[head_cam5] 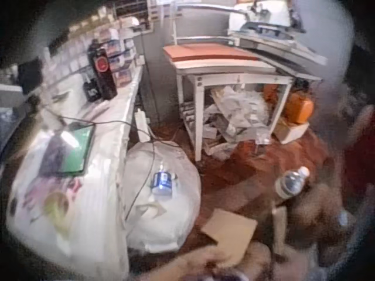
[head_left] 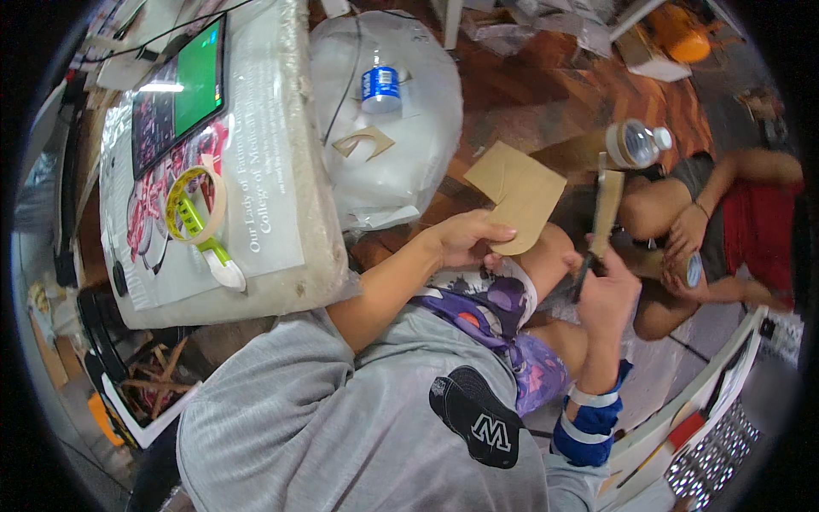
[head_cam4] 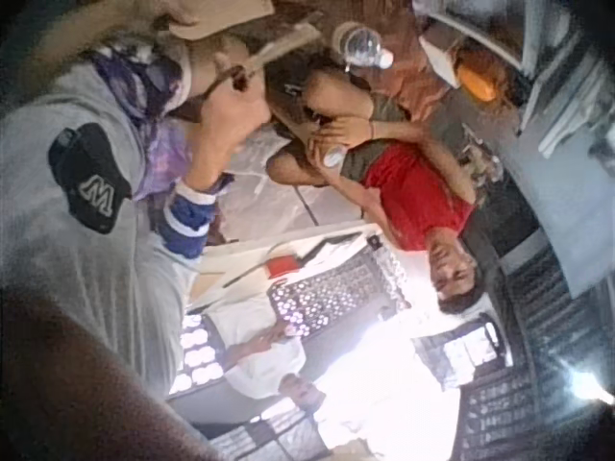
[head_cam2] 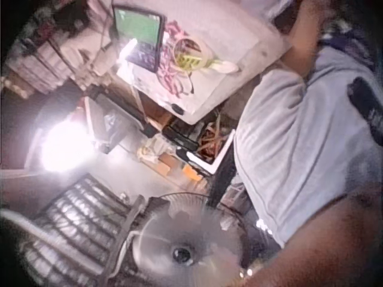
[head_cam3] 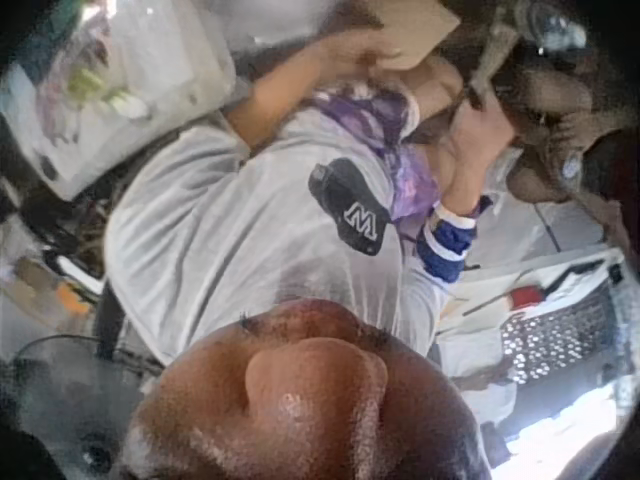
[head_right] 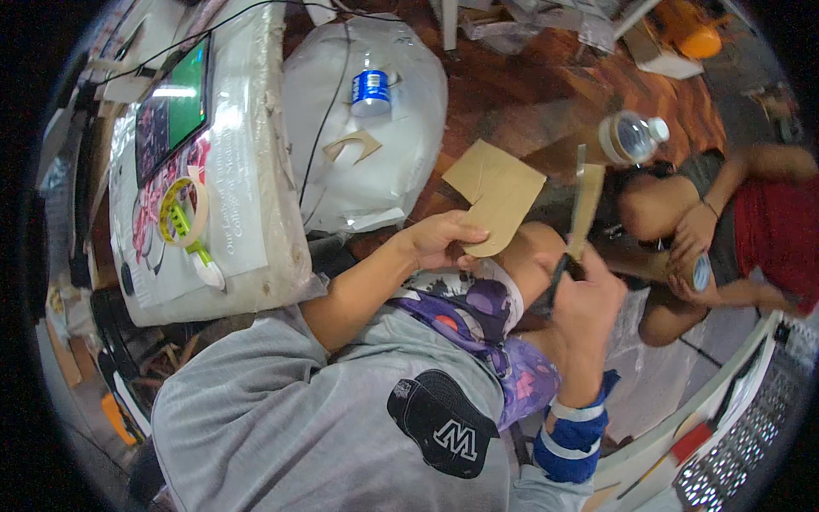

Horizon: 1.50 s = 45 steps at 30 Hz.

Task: The person uses scissors to cut a piece of cardboard into a circular shape. They then apply tape to the edges of the cut cardboard circle.

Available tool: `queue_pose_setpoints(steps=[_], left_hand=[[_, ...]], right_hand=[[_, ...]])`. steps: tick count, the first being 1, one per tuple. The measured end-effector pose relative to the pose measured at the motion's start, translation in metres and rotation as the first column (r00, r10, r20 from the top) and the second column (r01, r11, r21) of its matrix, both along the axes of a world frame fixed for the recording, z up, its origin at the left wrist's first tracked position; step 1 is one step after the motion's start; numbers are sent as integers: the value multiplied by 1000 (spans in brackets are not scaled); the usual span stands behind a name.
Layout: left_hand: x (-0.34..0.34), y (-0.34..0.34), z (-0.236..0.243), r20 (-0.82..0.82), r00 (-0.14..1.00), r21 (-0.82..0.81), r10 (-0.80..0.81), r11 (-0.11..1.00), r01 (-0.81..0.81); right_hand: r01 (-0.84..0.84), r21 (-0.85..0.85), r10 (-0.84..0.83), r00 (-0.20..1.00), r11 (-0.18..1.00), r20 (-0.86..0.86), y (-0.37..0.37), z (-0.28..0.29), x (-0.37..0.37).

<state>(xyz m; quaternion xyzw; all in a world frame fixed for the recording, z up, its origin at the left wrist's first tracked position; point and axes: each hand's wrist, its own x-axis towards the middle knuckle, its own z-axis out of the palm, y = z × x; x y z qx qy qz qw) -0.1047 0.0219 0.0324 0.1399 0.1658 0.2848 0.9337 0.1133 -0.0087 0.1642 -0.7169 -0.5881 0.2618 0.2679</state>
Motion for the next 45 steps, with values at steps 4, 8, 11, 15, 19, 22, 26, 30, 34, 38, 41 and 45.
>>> queue_pose_setpoints(steps=[4, 8, 11, 15, 19, 22, 26, 30, 34, 38, 41, 45], left_hand=[[-3, -7, -34, 110, 993, -128, -38, 990, 52], [30, -10, -38, -144, 988, 216, 52, 976, -20], [32, -10, -43, -259, 959, 356, 111, 934, -12], [25, -1, -40, -465, 873, 450, 147, 888, 90], [18, 13, -32, -603, 766, 521, 223, 837, 167], [16, 22, 18, -417, 883, 311, 214, 947, -82], [36, 23, 98, -370, 884, 374, 286, 917, -140], [62, 2, 134, -329, 925, 335, 191, 939, -75], [79, -26, 153, -262, 957, 371, 120, 929, -15], [90, -49, 173, -282, 953, 424, 105, 905, 26], [92, -61, 179, -314, 945, 459, 85, 885, 73], [94, -72, 188, -341, 939, 462, 47, 878, 124]], right_hand=[[-179, -235, 121, 962, 955, -244, 55, 18, -38], [-531, -500, 109, 752, 684, -650, 90, 0, -160], [-571, -721, -187, 718, 392, -670, 104, -47, -226], [-607, -667, 40, 752, 432, -658, 97, -33, -218], [-604, -202, 322, 644, 771, -694, 63, 7, -118], [-229, -94, 58, 580, 969, -813, 13, 38, -29], [162, -230, -281, 601, 960, -748, -73, 31, 21], [162, -183, -236, 425, 970, -874, -142, 11, 0], [122, -143, -183, 451, 982, -874, -169, 16, -9], [171, -53, -120, 409, 984, -905, -185, 21, -8], [212, 32, -64, 428, 977, -902, -192, 20, -6], [257, 108, -23, 461, 960, -887, -198, 19, -4]])
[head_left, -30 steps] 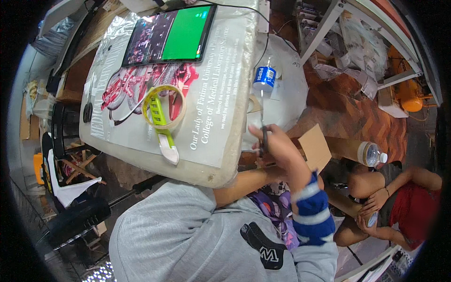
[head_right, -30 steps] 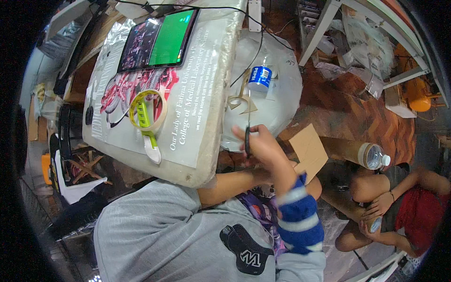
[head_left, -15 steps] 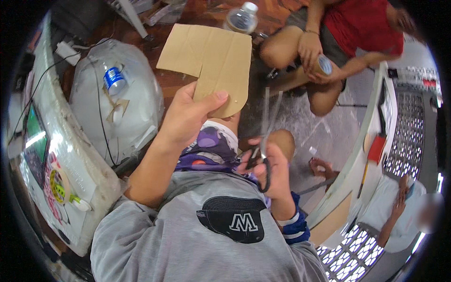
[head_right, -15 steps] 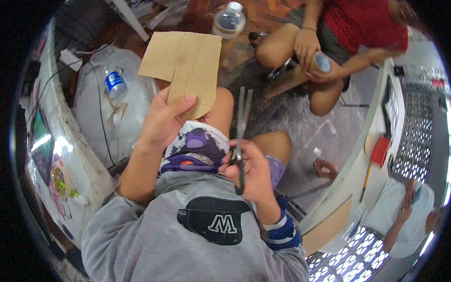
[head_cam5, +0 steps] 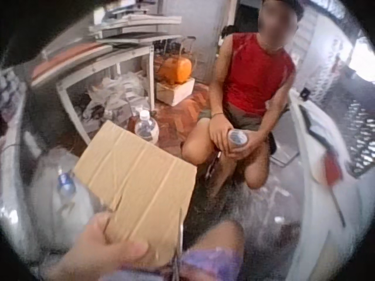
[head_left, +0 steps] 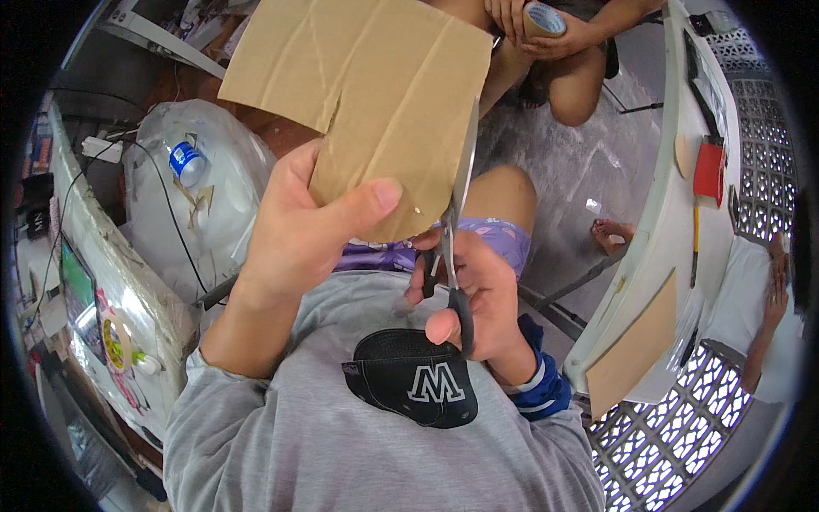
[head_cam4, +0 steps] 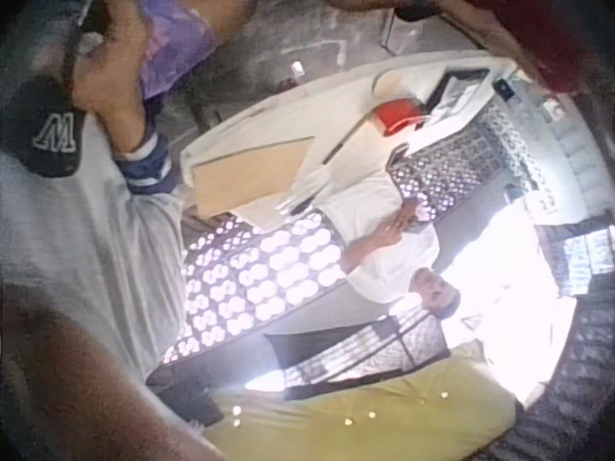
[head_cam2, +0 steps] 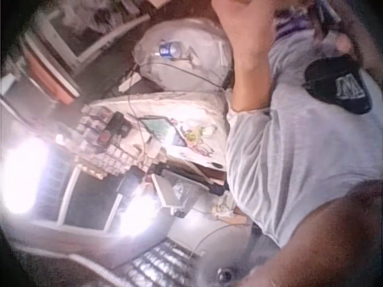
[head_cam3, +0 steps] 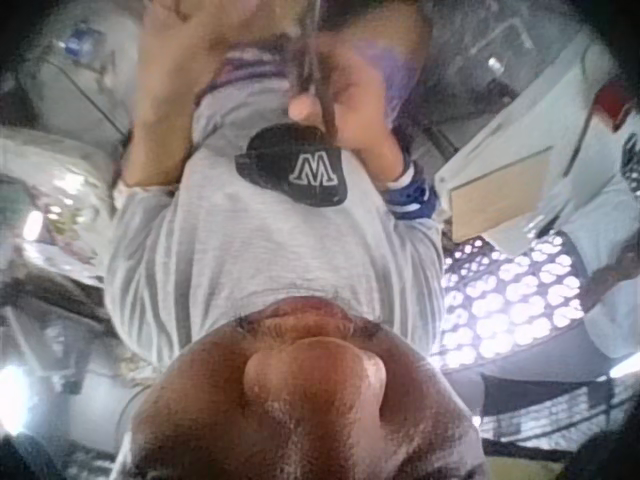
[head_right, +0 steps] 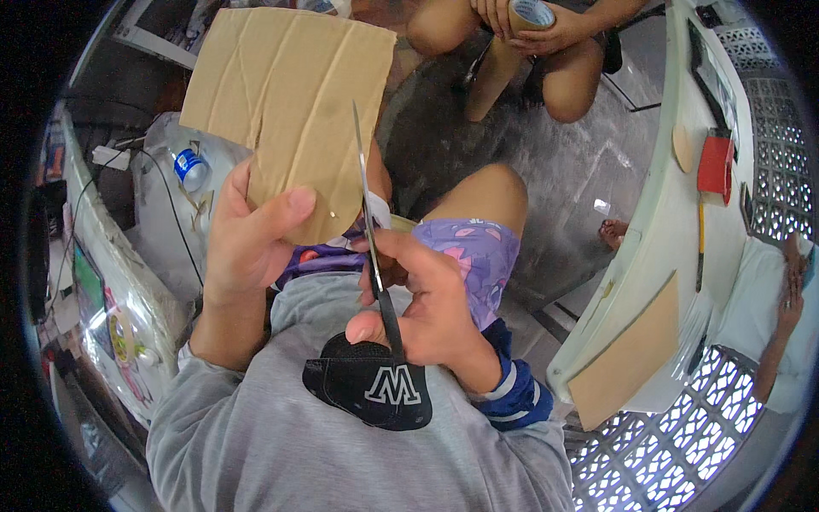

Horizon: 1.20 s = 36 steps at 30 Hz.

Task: The person uses scissors to cut a piece of cardboard into a circular shape. They then apply tape to the edges of the cut cardboard circle.

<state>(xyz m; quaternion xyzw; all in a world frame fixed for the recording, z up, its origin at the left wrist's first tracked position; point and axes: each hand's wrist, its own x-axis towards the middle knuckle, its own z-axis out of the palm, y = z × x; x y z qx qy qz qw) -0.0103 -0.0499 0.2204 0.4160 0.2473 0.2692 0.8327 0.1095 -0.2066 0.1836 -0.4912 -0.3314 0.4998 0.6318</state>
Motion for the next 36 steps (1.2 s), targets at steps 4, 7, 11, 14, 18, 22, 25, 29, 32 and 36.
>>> queue_pose_setpoints(steps=[4, 7, 11, 14, 18, 22, 25, 29, 32, 36], left_hand=[[0, -4, 3, 11, 999, -11, -33, 999, 33], [-2, -5, 0, 27, 999, -1, -45, 999, 45], [-5, -6, 1, 18, 998, 12, -61, 998, 61], [-6, -6, 3, -34, 998, 30, -59, 998, 60], [-5, -7, 6, -71, 996, 71, -46, 996, 51], [-7, -5, 11, -96, 993, 67, -71, 995, 78], [-5, -7, 12, -85, 995, 79, -46, 995, 52], [-3, -7, 13, -66, 997, 79, -36, 996, 41], [-2, -6, 16, -66, 997, 72, -50, 996, 55], [-1, -5, 16, -46, 997, 65, -64, 996, 67]], right_hand=[[42, 29, -43, 999, 999, 17, -3, -1, -3], [76, 13, -76, 997, 997, -6, -3, 2, -6], [67, 5, -67, 997, 998, 28, -1, 6, -4], [43, 62, -51, 990, 997, 132, -3, 0, 0], [35, 36, -41, 985, 999, 169, -1, 3, 2], [28, -2, -27, 973, 1000, 230, -5, -1, 4], [81, 55, -89, 984, 995, 154, 0, 1, 0], [115, 86, -127, 981, 990, 149, 2, -1, -1], [109, 41, -115, 973, 993, 200, -1, -1, 1], [97, 12, -97, 964, 995, 249, -2, 1, 3]])
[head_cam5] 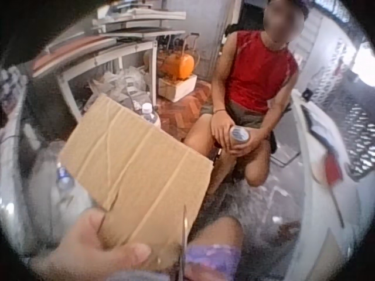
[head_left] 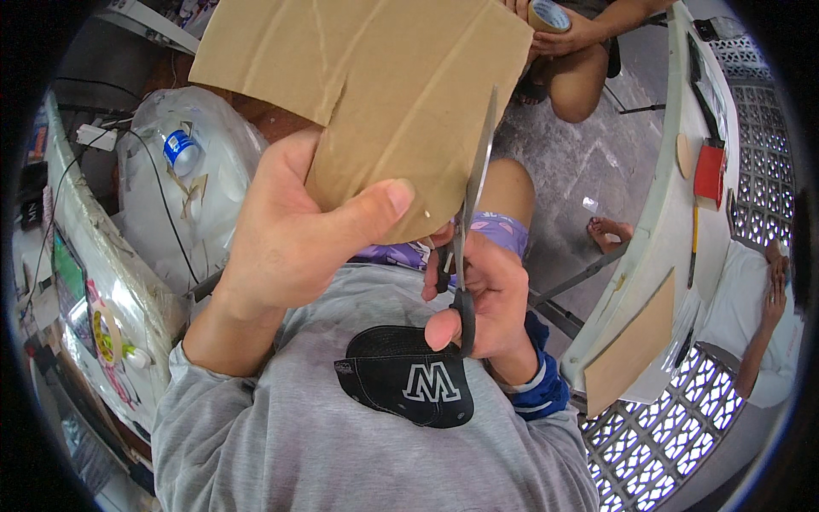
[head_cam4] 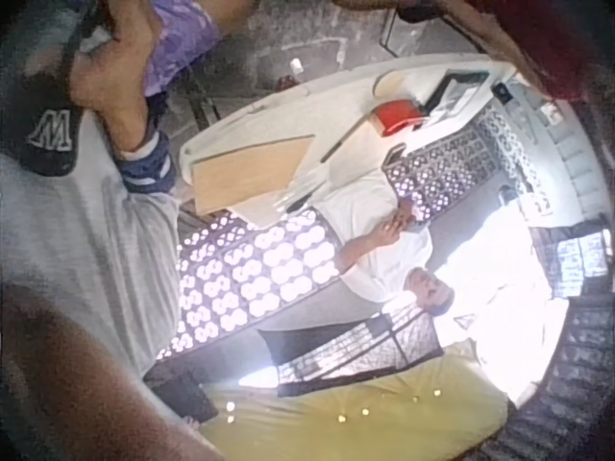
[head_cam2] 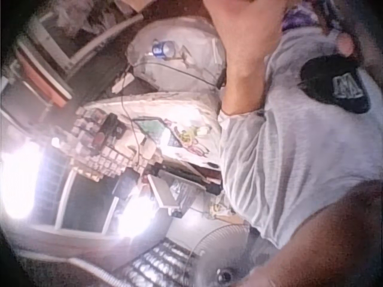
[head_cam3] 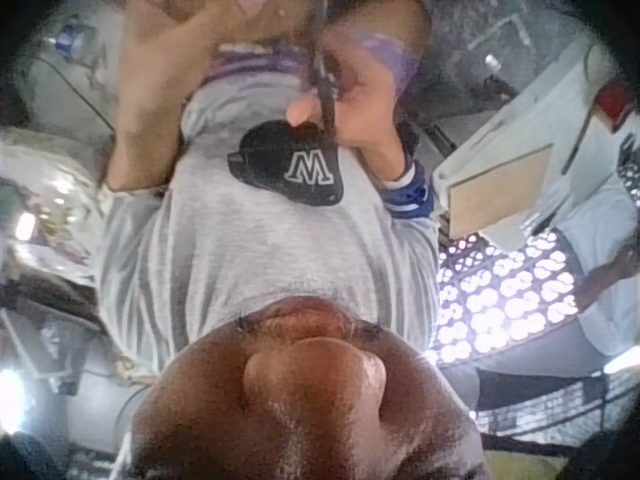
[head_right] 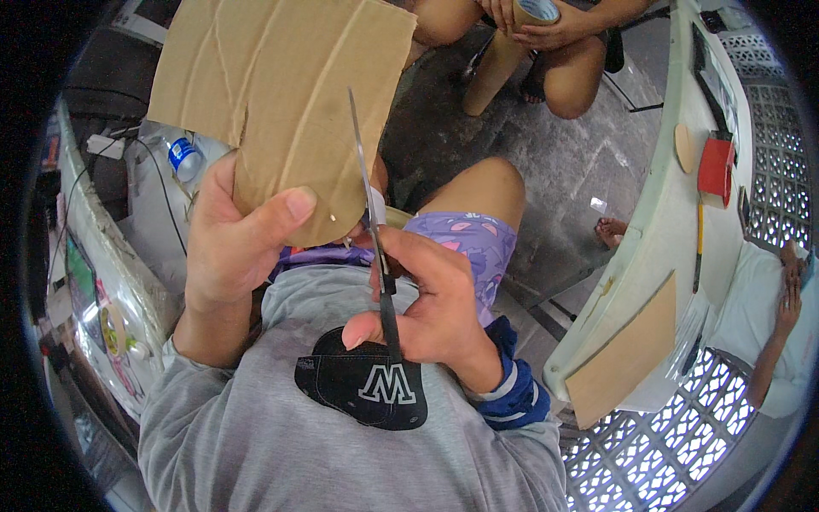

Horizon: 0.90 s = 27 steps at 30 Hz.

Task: The person uses scissors to cut a piece of cardboard into a circular shape. They then apply tape to the edges of the cut cardboard circle.

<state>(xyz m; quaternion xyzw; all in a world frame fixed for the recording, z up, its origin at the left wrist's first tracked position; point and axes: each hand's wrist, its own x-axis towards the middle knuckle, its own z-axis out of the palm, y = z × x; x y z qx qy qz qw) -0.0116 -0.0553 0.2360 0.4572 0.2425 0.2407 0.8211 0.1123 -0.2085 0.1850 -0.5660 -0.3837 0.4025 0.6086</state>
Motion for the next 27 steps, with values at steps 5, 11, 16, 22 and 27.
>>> queue_pose_setpoints(steps=[5, 11, 16, 22, 27], left_hand=[[2, 1, 3, -3, 1000, -8, -26, 1000, 26], [-1, 7, -4, -40, 995, 32, -89, 995, 90], [-2, 8, -3, -64, 994, 36, -89, 995, 91], [-2, 4, 4, -97, 989, -16, -111, 994, 110], [-2, 9, 10, -114, 979, -13, -168, 986, 168]], right_hand=[[-35, 12, 35, 999, 999, 29, -3, -1, 5], [-25, -32, 24, 1000, 999, -17, -8, 5, 5], [-71, -73, 68, 997, 995, -43, -15, 3, 8], [-63, 42, 70, 982, 997, -176, -7, 3, 4], [-69, 11, 69, 973, 998, -221, -8, 9, 6]])
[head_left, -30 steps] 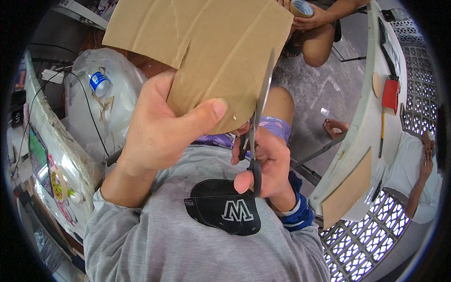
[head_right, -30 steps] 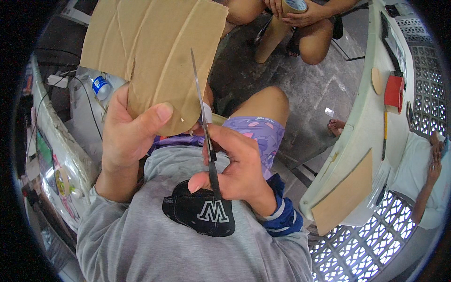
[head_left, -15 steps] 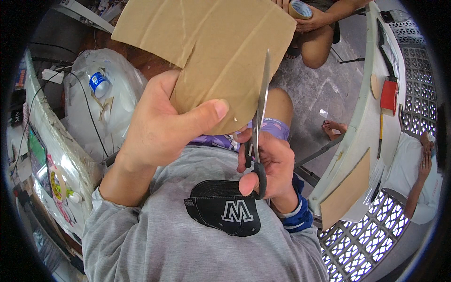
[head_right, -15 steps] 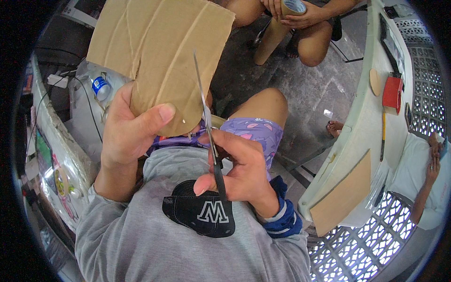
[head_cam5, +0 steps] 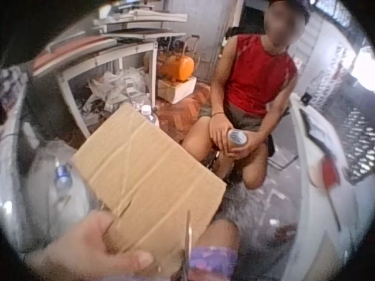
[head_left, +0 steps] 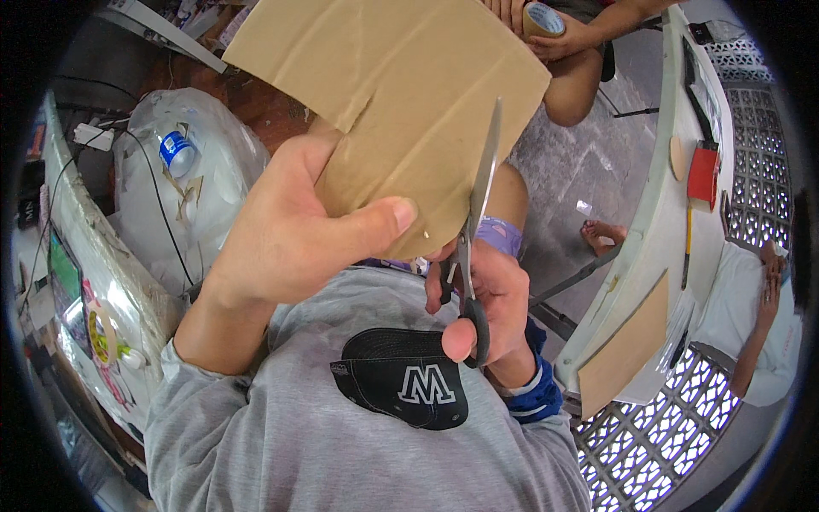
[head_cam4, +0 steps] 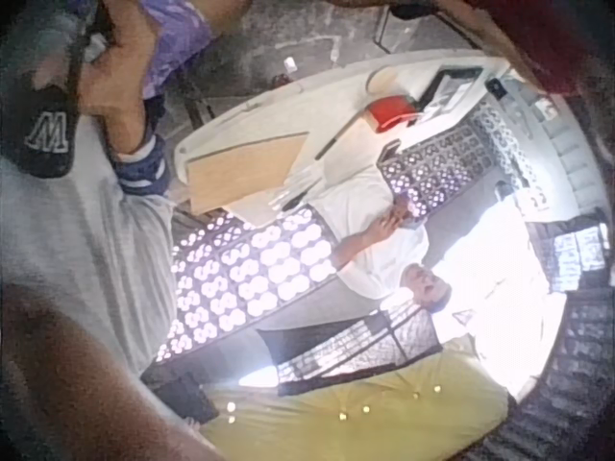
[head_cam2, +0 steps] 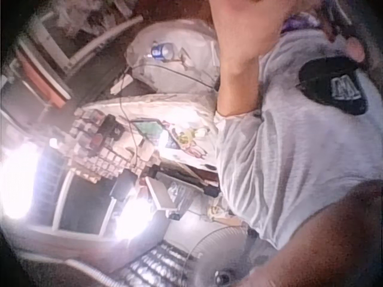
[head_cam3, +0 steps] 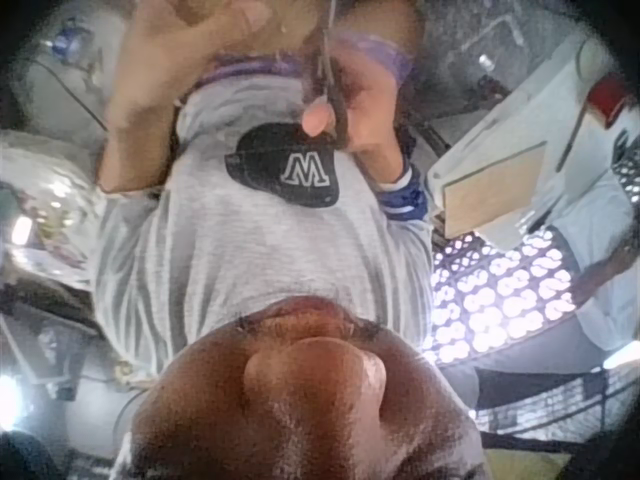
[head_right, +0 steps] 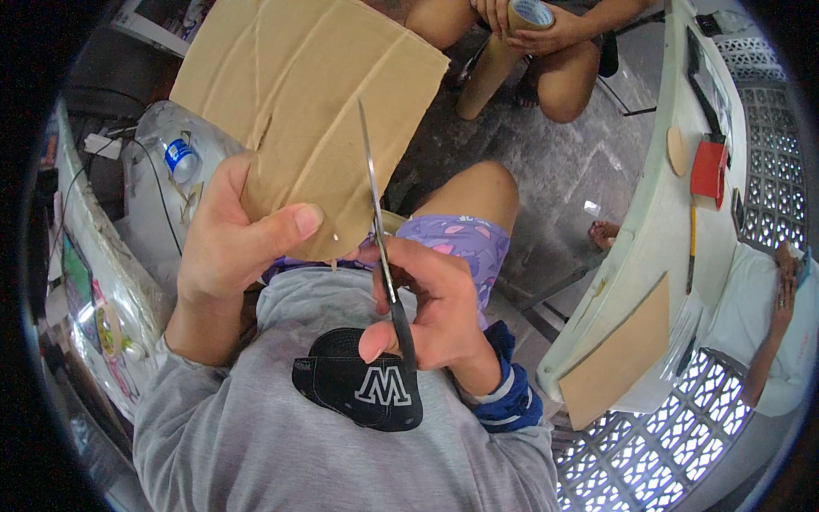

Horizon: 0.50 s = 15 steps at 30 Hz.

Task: The person uses scissors to cut a piece of cardboard into a circular shape. They then apply tape to the edges of the cut cardboard circle.

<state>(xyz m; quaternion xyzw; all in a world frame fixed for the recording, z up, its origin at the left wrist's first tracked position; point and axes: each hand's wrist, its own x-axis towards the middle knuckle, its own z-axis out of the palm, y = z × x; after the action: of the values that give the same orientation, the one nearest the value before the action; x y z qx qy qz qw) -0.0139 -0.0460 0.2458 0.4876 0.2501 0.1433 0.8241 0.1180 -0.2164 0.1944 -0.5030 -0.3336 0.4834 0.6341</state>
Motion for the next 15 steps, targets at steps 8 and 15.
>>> queue_pose_setpoints(steps=[8, 15], left_hand=[[3, 6, 7, -63, 998, 54, -20, 998, 24], [11, 2, -11, 112, 991, -69, 77, 995, -70]], right_hand=[[-45, 2, 45, 991, 999, 128, -8, -4, 7], [13, 0, -13, 994, 1000, 106, -12, -9, 5]])
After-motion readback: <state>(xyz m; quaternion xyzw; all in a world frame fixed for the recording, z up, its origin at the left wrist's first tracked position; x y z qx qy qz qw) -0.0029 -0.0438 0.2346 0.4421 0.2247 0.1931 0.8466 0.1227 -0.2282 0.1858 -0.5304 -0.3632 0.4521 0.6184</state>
